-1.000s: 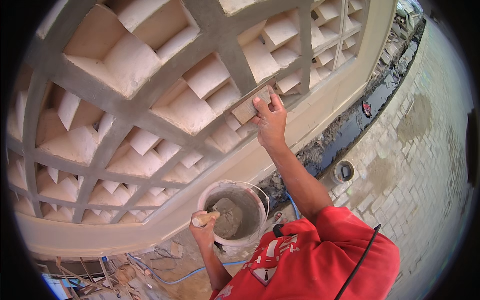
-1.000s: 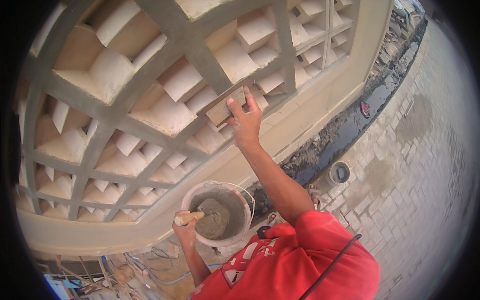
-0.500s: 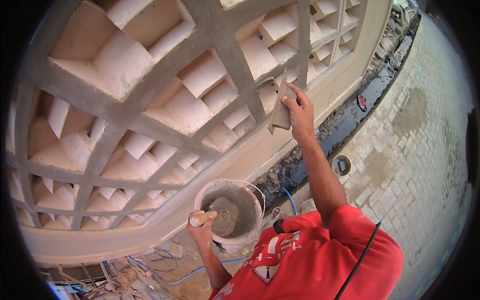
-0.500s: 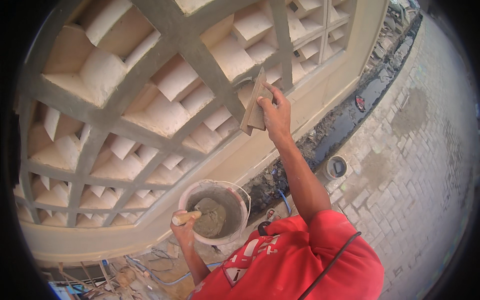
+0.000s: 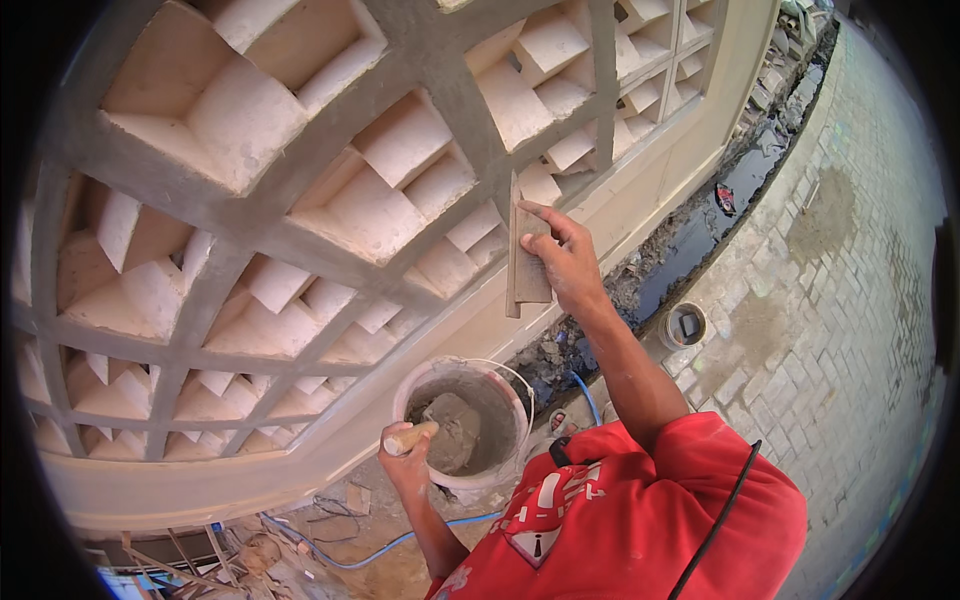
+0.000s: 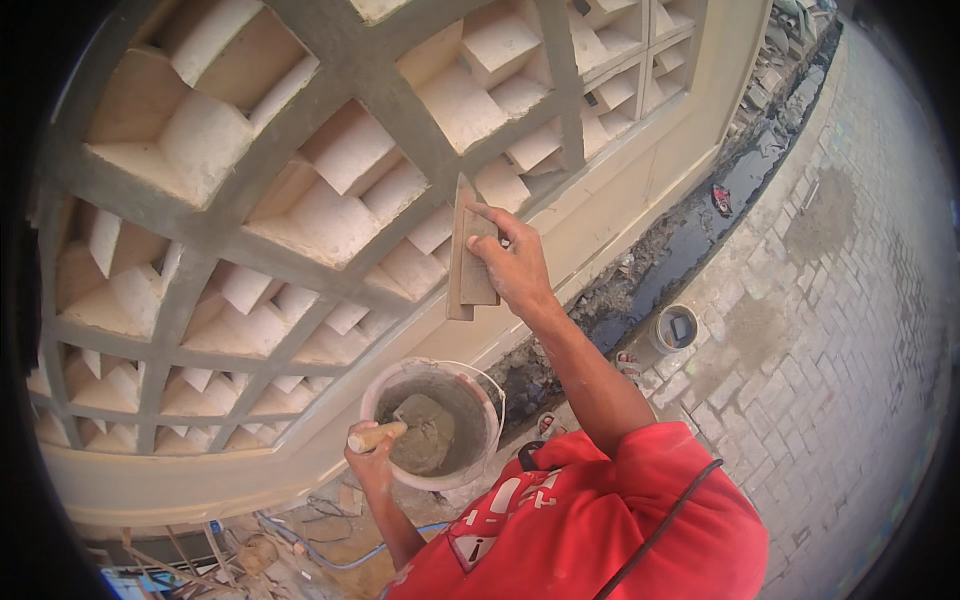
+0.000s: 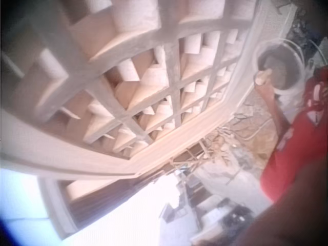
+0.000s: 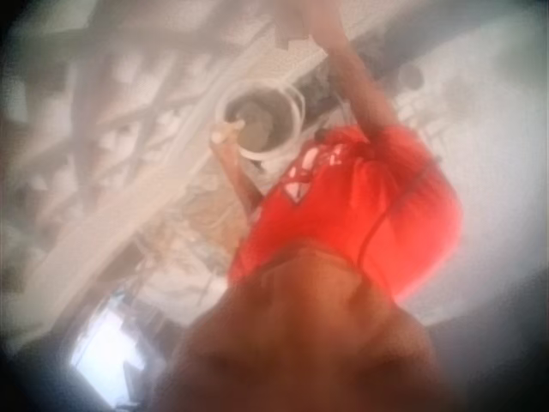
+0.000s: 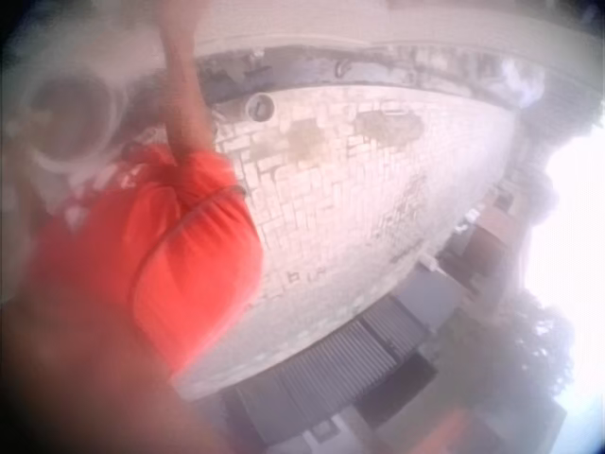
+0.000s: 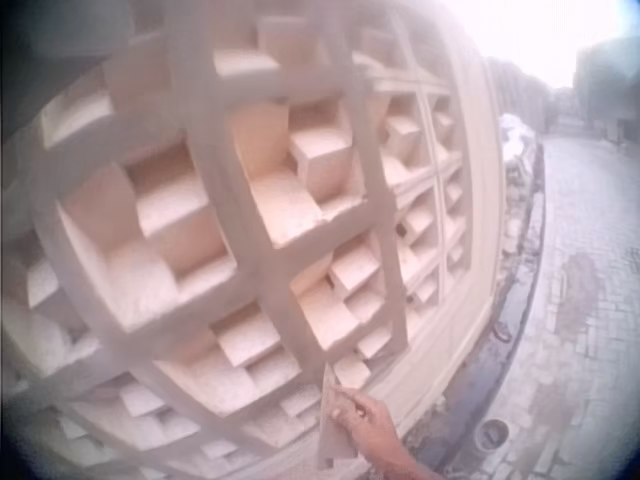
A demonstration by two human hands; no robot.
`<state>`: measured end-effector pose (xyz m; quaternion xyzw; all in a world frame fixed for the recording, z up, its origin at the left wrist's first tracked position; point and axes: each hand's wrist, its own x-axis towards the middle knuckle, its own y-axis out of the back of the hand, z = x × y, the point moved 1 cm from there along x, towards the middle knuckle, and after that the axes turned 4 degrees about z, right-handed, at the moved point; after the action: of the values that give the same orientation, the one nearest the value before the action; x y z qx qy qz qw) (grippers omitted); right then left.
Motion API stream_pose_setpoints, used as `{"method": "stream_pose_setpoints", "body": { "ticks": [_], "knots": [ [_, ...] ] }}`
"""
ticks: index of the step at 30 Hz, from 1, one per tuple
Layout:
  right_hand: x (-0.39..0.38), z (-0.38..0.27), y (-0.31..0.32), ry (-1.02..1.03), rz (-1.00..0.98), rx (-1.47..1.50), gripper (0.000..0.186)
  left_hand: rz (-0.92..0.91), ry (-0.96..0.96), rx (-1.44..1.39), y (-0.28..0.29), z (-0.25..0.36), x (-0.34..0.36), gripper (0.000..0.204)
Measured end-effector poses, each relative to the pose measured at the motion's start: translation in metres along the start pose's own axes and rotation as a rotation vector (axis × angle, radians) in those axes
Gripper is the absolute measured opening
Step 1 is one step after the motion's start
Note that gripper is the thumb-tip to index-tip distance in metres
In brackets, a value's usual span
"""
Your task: The person applies plaster to a decorative ceiling using a trowel and a bucket. They repeatedly scoop plaster and smooth it onto the ceiling surface.
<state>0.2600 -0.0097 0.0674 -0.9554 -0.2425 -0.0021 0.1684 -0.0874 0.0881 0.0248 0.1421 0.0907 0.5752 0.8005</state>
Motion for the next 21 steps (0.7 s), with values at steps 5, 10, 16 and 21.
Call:
{"method": "stream_pose_setpoints", "body": {
  "ticks": [5, 10, 16, 21],
  "knots": [
    [0.063, -0.015, 0.057, 0.027, 0.174, 0.077, 0.047, 0.029, 0.031, -0.037, 0.006, -0.004, -0.006, 0.029],
    [0.082, -0.01, 0.042, 0.044, 0.181, -0.05, 0.047, 0.019, 0.009, 0.003, 0.007, -0.009, -0.007, 0.029],
    [0.012, -0.004, -0.016, 0.021, -0.078, -0.064, 0.047, 0.005, -0.012, 0.037, -0.004, -0.001, -0.005, 0.029],
    [0.027, -0.024, 0.067, -0.205, -0.297, 0.673, 0.052, -0.01, 0.022, 0.002, -0.012, 0.004, -0.004, 0.029]
  ]
}}
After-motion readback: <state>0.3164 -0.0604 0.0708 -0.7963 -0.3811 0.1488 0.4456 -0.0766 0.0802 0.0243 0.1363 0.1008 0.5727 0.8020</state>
